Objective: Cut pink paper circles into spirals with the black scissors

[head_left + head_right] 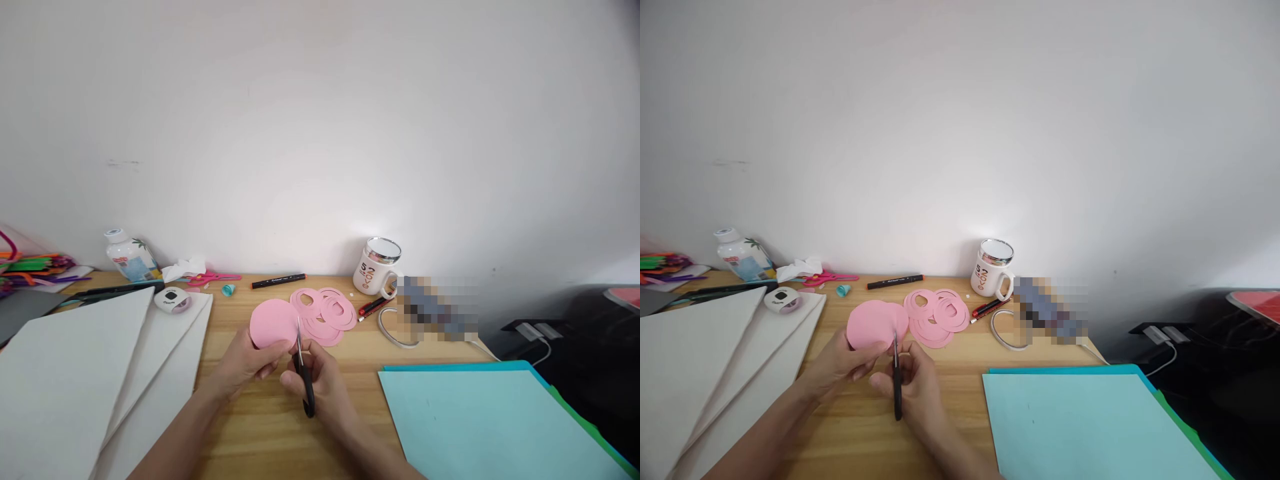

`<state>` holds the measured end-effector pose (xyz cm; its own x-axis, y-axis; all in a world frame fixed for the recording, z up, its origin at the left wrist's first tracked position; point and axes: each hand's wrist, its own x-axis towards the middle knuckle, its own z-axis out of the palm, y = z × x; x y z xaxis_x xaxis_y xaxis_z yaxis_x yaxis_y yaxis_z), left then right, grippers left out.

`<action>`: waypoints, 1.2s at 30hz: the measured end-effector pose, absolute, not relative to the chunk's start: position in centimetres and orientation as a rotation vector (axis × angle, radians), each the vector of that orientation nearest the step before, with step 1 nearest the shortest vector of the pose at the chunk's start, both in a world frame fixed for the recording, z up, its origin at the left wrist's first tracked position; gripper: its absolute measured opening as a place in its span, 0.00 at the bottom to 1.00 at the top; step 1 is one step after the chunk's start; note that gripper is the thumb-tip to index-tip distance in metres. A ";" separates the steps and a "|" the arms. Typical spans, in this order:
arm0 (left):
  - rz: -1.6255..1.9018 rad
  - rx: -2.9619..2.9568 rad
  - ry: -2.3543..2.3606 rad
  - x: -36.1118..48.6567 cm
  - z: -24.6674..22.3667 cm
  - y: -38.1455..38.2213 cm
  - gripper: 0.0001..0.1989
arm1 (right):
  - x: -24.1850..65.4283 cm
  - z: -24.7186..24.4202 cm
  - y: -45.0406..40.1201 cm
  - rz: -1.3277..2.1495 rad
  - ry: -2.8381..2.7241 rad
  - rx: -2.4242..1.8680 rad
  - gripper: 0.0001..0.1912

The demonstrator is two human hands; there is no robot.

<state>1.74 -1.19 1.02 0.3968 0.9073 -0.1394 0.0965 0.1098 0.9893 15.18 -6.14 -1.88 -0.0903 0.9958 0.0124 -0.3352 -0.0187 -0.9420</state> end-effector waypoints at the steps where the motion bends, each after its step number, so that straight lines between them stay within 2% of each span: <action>1: 0.770 1.334 1.006 1.7 0.9 -1.2 0.13 | 15.3 -1.7 -6.1 1.410 -1.024 -0.911 0.23; 36: 0.785 1.359 1.014 1.4 1.4 -0.7 0.17 | 15.3 -2.3 -6.1 1.463 -0.959 -0.952 0.19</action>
<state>1.43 -0.73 1.38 0.3909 0.9121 -0.1237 0.1092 0.0875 0.9902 15.30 -6.06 -2.26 -0.0864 0.9947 -0.0553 -0.3461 -0.0820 -0.9346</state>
